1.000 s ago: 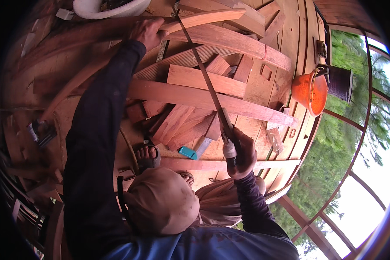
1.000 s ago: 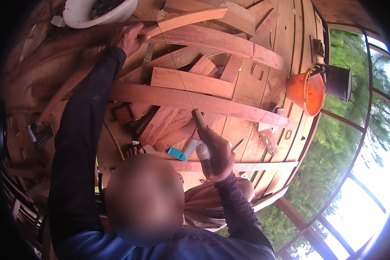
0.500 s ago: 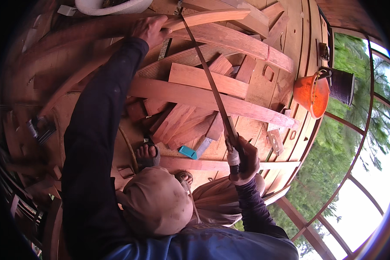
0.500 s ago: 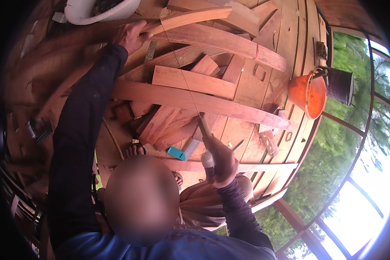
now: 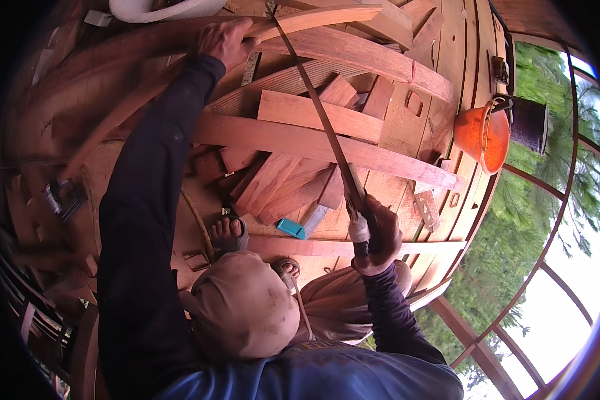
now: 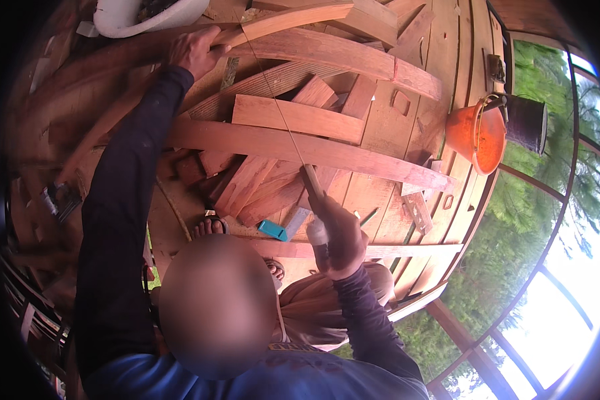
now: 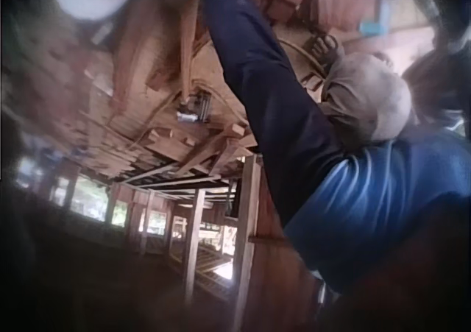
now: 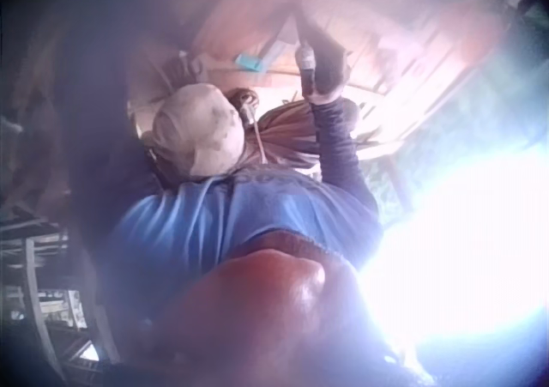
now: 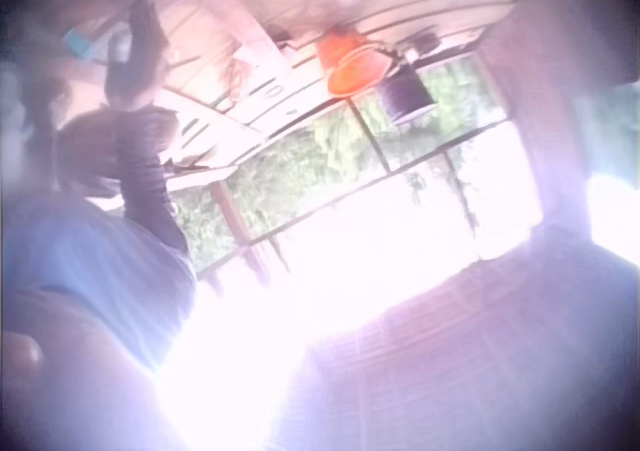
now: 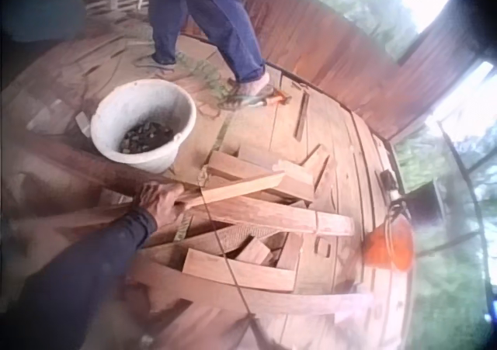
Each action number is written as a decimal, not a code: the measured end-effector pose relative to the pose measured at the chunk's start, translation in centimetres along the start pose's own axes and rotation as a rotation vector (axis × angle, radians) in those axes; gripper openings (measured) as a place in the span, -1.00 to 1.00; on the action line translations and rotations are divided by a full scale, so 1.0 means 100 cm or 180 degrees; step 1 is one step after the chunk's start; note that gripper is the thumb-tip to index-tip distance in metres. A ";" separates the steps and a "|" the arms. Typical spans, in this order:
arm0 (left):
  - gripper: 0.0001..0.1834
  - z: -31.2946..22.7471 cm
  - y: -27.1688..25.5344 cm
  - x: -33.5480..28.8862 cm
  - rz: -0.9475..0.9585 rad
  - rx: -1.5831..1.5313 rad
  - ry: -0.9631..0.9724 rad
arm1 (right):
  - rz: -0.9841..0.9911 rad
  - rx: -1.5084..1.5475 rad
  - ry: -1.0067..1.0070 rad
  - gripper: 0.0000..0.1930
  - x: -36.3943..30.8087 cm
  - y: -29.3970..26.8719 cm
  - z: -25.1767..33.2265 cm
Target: The person uses a hand saw to cut wooden planks to size, then lifts and fits them into the ceiling framework. They secure the planks with a hammer and nails, repeating the process for multiple sections.
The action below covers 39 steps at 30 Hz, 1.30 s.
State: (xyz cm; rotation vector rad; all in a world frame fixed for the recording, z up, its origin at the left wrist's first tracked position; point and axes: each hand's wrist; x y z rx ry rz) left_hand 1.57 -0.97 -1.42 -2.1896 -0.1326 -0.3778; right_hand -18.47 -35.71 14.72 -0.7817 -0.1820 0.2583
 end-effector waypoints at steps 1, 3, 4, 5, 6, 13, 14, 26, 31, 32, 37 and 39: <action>-0.66 -0.003 -0.001 0.001 0.0056 0.0093 -0.0074 | 0.0107 -0.0654 -0.0286 -0.60 0.025 0.008 -0.002; -0.69 -0.014 0.007 0.007 0.0190 0.0184 -0.0154 | -0.0023 0.0442 0.0188 -0.57 0.070 0.048 -0.011; -0.69 -0.015 0.007 0.009 0.0179 0.0128 -0.0147 | 0.0110 0.0346 0.0206 -0.56 0.090 0.056 -0.013; -0.69 -0.012 0.005 0.007 0.0187 0.0092 -0.0167 | 0.0138 0.0441 0.0279 -0.57 0.090 0.055 -0.007; -0.69 -0.009 0.005 0.008 0.0180 0.0051 -0.0179 | 0.0158 0.0525 0.0341 -0.58 0.090 0.053 -0.004; -0.62 0.001 0.004 0.004 0.0189 0.0075 -0.0124 | -0.0108 0.0181 0.0057 -0.63 -0.006 0.008 -0.005; -0.61 0.002 0.006 0.002 0.0176 0.0096 -0.0130 | -0.0032 -0.0427 -0.0272 -0.61 0.014 0.015 -0.010; -0.63 0.009 0.007 0.000 0.0108 0.0061 0.0026 | 0.0008 0.0243 0.0203 -0.63 -0.010 0.007 -0.001; -0.65 -0.007 0.008 0.002 0.0042 0.0147 0.0053 | 0.0106 0.0639 0.0485 -0.58 0.089 0.062 0.000; -0.65 -0.005 0.010 0.007 0.0118 0.0107 0.0029 | -0.0043 0.0719 0.0423 -0.57 0.085 0.065 -0.002; -0.67 0.000 -0.001 0.003 0.0048 0.0014 -0.0083 | -0.0095 0.0365 0.0157 -0.59 -0.012 0.016 -0.004; -0.68 -0.003 -0.001 0.002 0.0096 0.0025 -0.0127 | -0.0110 0.0301 0.0375 -0.58 -0.012 0.019 -0.005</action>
Point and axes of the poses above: each hand's wrist, its own x-axis towards the middle knuckle, its own y-axis out of the palm, z = x × y, and after that the axes turned 11 degrees about -x, right-handed
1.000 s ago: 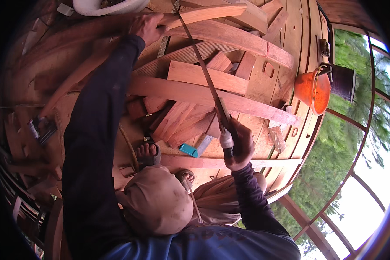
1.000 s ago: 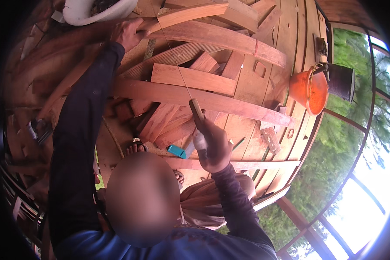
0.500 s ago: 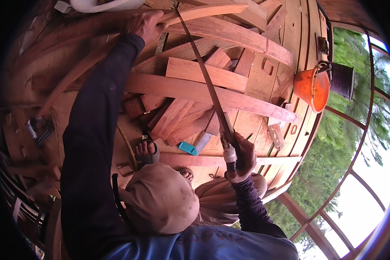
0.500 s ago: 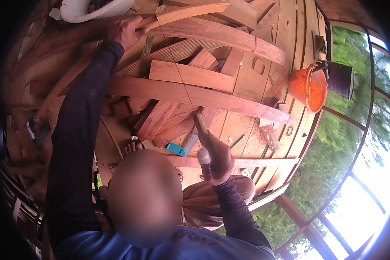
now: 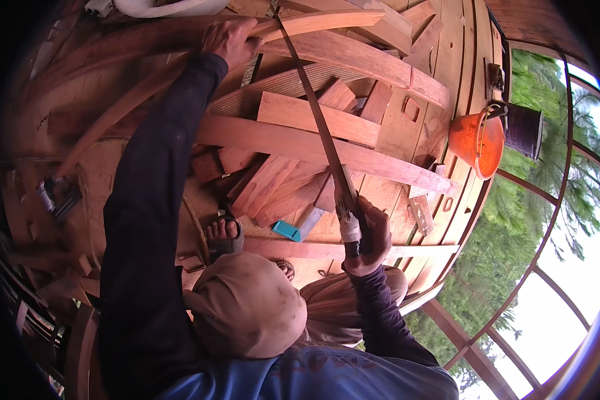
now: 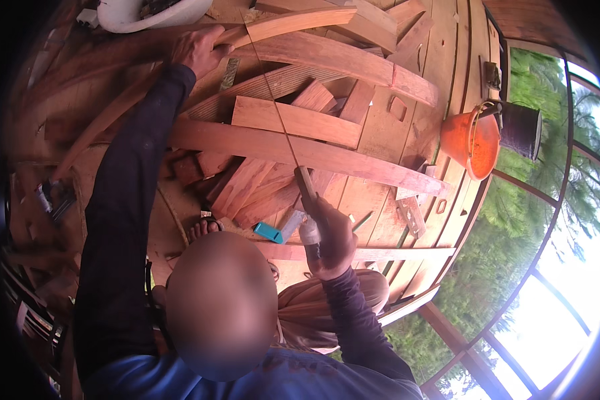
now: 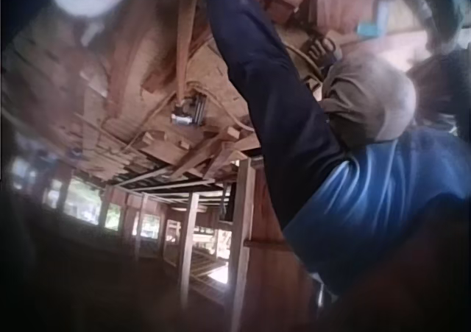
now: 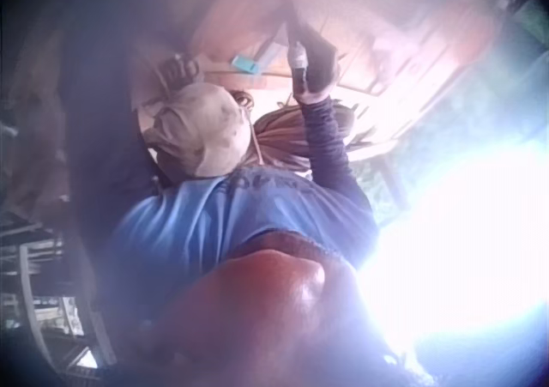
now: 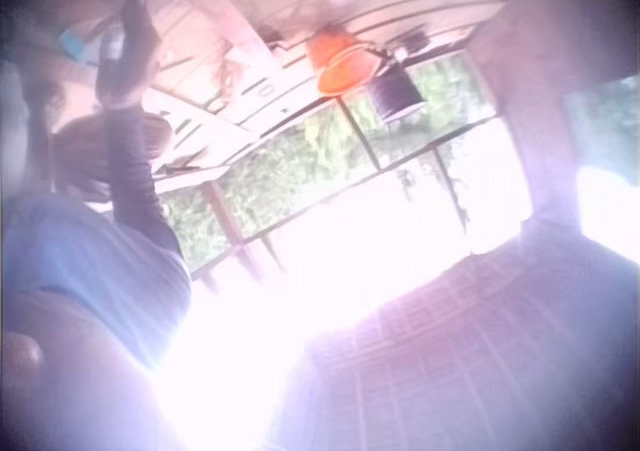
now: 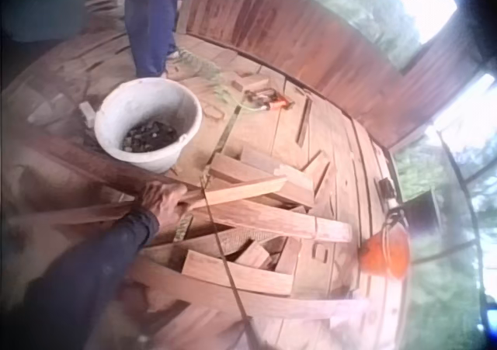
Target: The person uses a hand saw to cut wooden planks to size, then lifts and fits them into the ceiling framework. They secure the planks with a hammer and nails, repeating the process for multiple sections.
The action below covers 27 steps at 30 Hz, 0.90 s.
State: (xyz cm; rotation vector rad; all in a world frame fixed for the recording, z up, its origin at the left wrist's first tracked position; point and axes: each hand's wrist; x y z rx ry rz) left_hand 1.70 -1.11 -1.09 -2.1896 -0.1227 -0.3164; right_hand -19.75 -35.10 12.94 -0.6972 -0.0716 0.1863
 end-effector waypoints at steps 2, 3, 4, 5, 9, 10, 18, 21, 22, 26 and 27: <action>-0.68 0.003 0.008 -0.003 -0.0094 0.0029 0.0116 | -0.0012 0.0269 0.0066 -0.56 0.048 0.026 0.000; -0.68 0.001 0.013 -0.001 -0.0120 0.0012 0.0202 | 0.0126 0.0236 0.0165 -0.57 0.076 0.041 0.001; -0.68 -0.003 0.012 0.004 -0.0025 -0.0005 0.0149 | 0.0245 0.0315 0.0136 -0.57 0.100 0.050 0.010; -0.68 -0.005 0.008 0.007 0.0057 0.0022 0.0059 | 0.0261 0.0386 0.0345 -0.54 0.108 0.055 0.018; -0.69 0.004 -0.001 -0.001 0.0007 -0.0070 -0.0021 | 0.0260 -0.0275 -0.0386 -0.55 0.046 0.023 -0.006; -0.69 0.002 0.001 -0.001 0.0021 -0.0034 -0.0012 | 0.0111 0.0349 -0.0214 -0.58 0.018 0.013 -0.002; -0.68 0.000 0.009 0.006 -0.0080 -0.0173 0.0154 | 0.0164 0.0452 0.0160 -0.56 0.100 0.054 0.007; -0.67 0.013 0.011 0.005 -0.0057 -0.0194 0.0091 | 0.0332 0.0276 0.0357 -0.55 0.078 0.040 0.007; -0.67 0.014 0.007 0.007 0.0035 -0.0117 -0.0028 | 0.0176 0.0048 -0.0016 -0.55 0.053 0.028 0.004; -0.66 0.007 0.000 0.002 0.0114 0.0011 -0.0259 | 0.0052 -0.0029 -0.0085 -0.58 0.000 -0.001 0.001; -0.66 0.005 0.002 0.002 0.0022 0.0009 -0.0235 | 0.0034 -0.0171 -0.0161 -0.58 0.020 0.005 0.002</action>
Point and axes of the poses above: each hand's wrist, its own x-axis towards the middle knuckle, its own y-axis out of the palm, z = x × y, and after that the axes turned 11 degrees about -x, right-handed
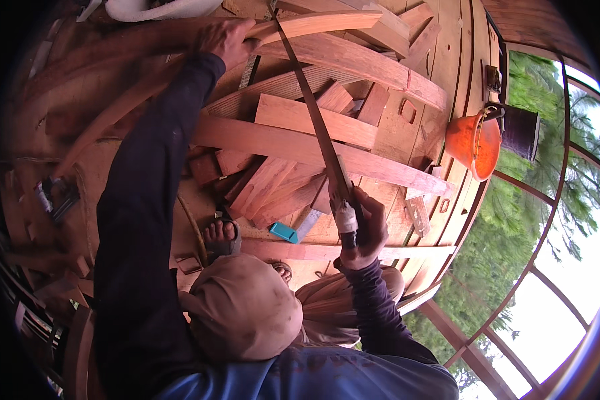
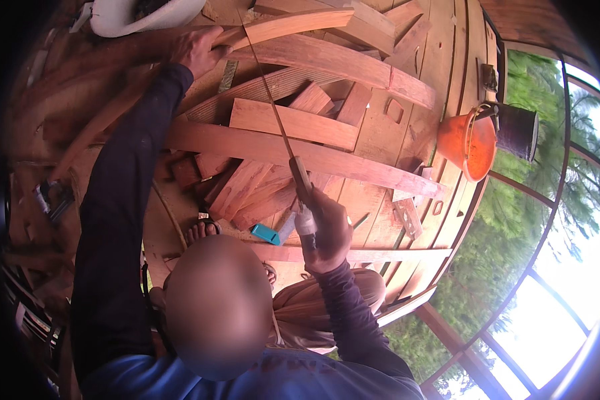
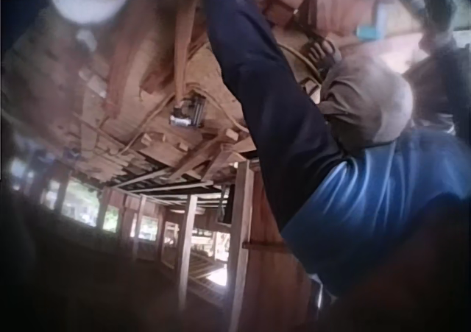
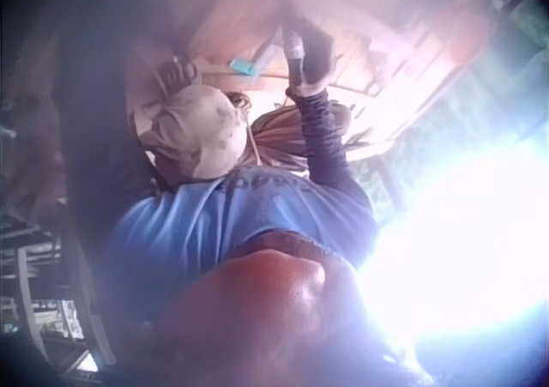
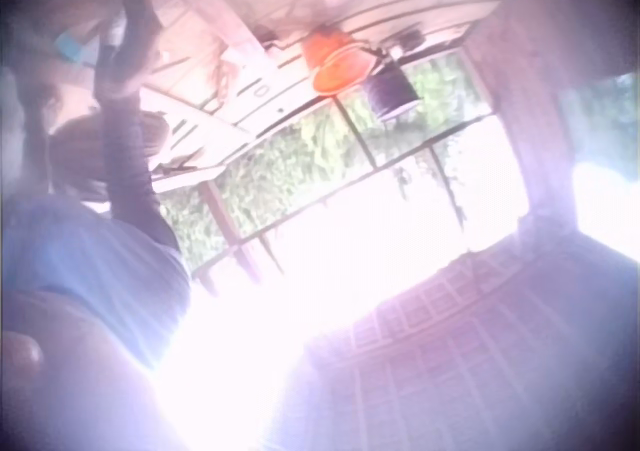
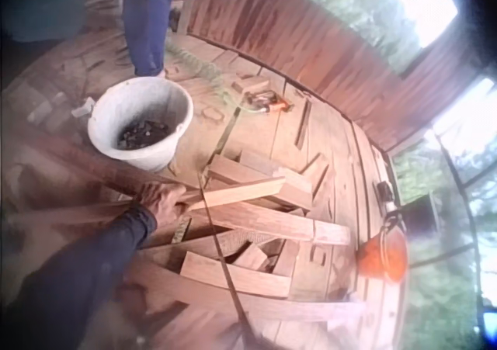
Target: The person uses a hand saw to cut wooden planks to size, then lifts and fits them into the ceiling framework. They secure the planks with a hammer and nails, repeating the process for multiple sections.
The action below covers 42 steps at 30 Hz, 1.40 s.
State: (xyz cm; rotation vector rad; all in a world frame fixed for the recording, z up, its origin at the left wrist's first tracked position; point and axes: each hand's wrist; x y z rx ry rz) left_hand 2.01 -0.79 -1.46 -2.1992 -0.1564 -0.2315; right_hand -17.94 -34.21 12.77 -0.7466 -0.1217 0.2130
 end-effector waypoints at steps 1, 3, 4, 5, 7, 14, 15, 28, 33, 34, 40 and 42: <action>-0.66 -0.002 0.002 0.002 0.0135 -0.0066 0.0181 | 0.0006 0.0291 0.0230 -0.58 0.028 0.018 0.002; -0.66 -0.005 0.007 0.003 0.0073 -0.0059 0.0176 | 0.0162 0.0316 0.0384 -0.57 0.087 0.044 0.013; -0.66 -0.003 0.007 0.004 0.0025 -0.0033 0.0148 | 0.0123 0.0602 0.0247 -0.56 0.101 0.052 0.017; -0.66 0.000 0.007 0.009 0.0017 -0.0042 0.0232 | 0.0029 0.0702 0.0216 -0.56 0.099 0.054 0.012; -0.66 0.006 0.011 0.004 0.0061 -0.0109 0.0294 | 0.0093 0.0598 0.0281 -0.55 0.068 0.046 -0.002; -0.66 -0.003 -0.001 0.001 -0.0050 -0.0006 0.0192 | -0.0073 0.0566 0.0221 -0.57 0.003 0.013 -0.011; -0.66 -0.001 0.004 -0.003 -0.0051 -0.0023 0.0274 | -0.0029 0.0336 0.0174 -0.60 0.043 0.029 0.000; -0.68 0.002 0.001 -0.001 0.0018 -0.0108 0.0209 | -0.0086 0.0212 0.0243 -0.58 0.009 0.016 -0.019; -0.69 -0.007 0.007 0.003 -0.0057 -0.0134 0.0362 | 0.0058 0.0738 0.0176 -0.58 0.109 0.069 -0.008; -0.68 -0.007 0.005 0.003 -0.0005 -0.0122 0.0312 | 0.0070 0.0799 0.0246 -0.58 0.099 0.066 -0.009; -0.68 -0.003 -0.003 -0.001 0.0086 0.0022 0.0150 | 0.0046 0.0146 0.0055 -0.59 -0.035 -0.007 -0.008; -0.68 -0.001 -0.002 -0.002 0.0078 -0.0022 0.0230 | 0.0034 -0.0227 -0.0031 -0.60 0.006 0.014 -0.027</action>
Point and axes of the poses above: each hand's wrist, its own x-axis towards the middle knuckle, its own y-axis out of the palm, z = x × y, and after that the axes turned 11 degrees about -x, right-handed
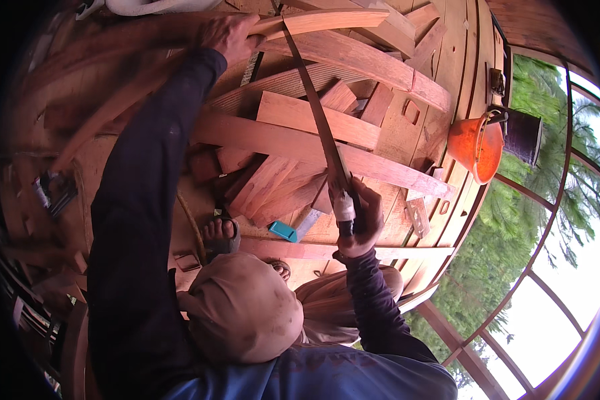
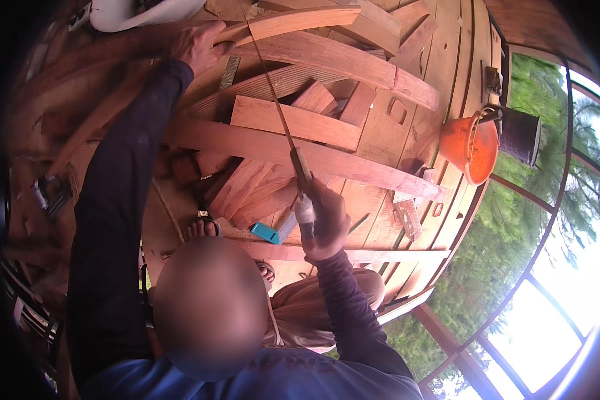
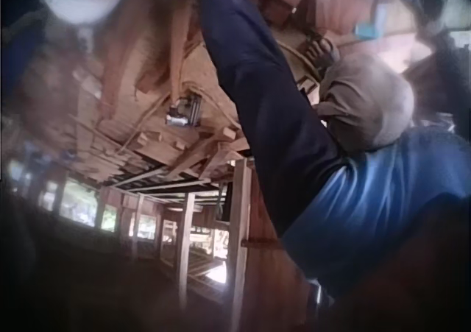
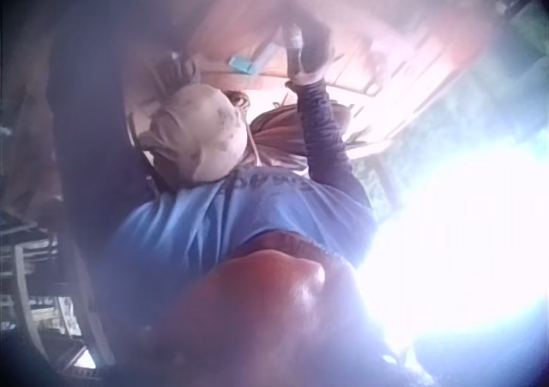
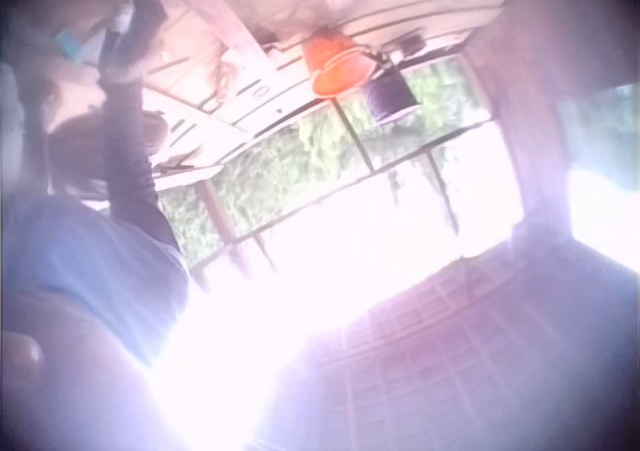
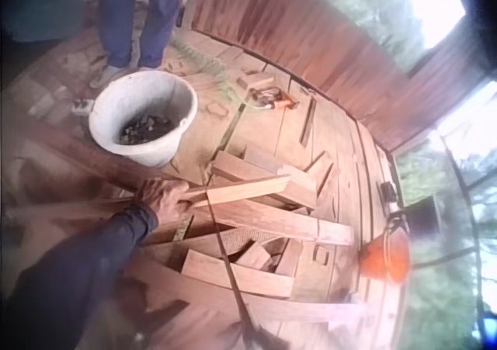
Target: The person uses a hand saw to cut wooden planks to size, then lifts and fits them into the ceiling framework. They secure the planks with a hammer and nails, repeating the process for multiple sections.
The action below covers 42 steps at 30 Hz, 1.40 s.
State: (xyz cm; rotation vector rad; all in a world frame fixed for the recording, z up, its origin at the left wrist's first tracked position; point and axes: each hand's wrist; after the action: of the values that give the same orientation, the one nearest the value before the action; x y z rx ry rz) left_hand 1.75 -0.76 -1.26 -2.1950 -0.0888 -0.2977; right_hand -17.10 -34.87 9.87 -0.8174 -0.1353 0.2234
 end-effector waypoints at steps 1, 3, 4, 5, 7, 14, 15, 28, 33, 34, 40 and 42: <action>-0.68 0.000 0.002 0.003 -0.0006 -0.0032 0.0075 | -0.0067 0.0480 0.0132 -0.59 0.038 0.021 0.008; -0.68 0.001 0.011 0.010 -0.0183 -0.0144 0.0135 | 0.0081 0.0668 0.0223 -0.57 0.104 0.048 0.022; -0.68 0.002 0.013 0.009 -0.0264 -0.0180 0.0111 | 0.0044 0.0723 0.0148 -0.57 0.114 0.058 0.021; -0.68 0.003 0.014 0.010 -0.0195 -0.0182 0.0101 | -0.0088 0.0871 0.0134 -0.57 0.105 0.061 0.017; -0.68 0.005 0.011 0.006 -0.0068 -0.0172 0.0000 | -0.0033 0.0879 0.0216 -0.58 0.072 0.046 0.018; -0.67 0.002 0.004 0.005 0.0002 -0.0099 -0.0088 | 0.0030 0.0742 0.0264 -0.56 0.007 0.012 0.002; -0.66 0.002 0.006 0.005 -0.0018 -0.0115 -0.0032 | 0.0075 0.0716 0.0300 -0.56 0.040 0.026 0.005; -0.65 0.003 0.007 0.001 -0.0139 0.0001 0.0143 | -0.0045 0.0520 -0.0003 -0.58 0.024 0.014 0.005; -0.63 0.007 0.012 0.010 -0.0084 -0.0077 0.0057 | 0.0061 0.1198 0.0032 -0.56 0.108 0.064 0.005; -0.63 0.013 0.015 0.006 -0.0142 -0.0106 0.0037 | 0.0111 0.1188 0.0271 -0.57 0.090 0.055 0.011; -0.65 0.005 0.000 0.004 0.0071 -0.0028 -0.0166 | -0.0060 0.0376 -0.0177 -0.58 -0.014 0.001 -0.010; -0.66 0.002 0.001 0.005 -0.0028 -0.0058 -0.0029 | -0.0061 0.0447 -0.0111 -0.59 0.028 0.024 -0.008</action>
State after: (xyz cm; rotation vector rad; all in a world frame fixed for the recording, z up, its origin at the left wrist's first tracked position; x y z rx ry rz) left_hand 2.31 -0.69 -1.35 -2.2148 -0.1011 -0.2945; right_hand -14.63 -33.13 7.64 -0.6727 -0.1585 0.2265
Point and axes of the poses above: each hand's wrist, its own x-axis towards the middle knuckle, its own y-axis out of the palm, z = x × y, and after that the axes turned 11 degrees about -x, right-handed
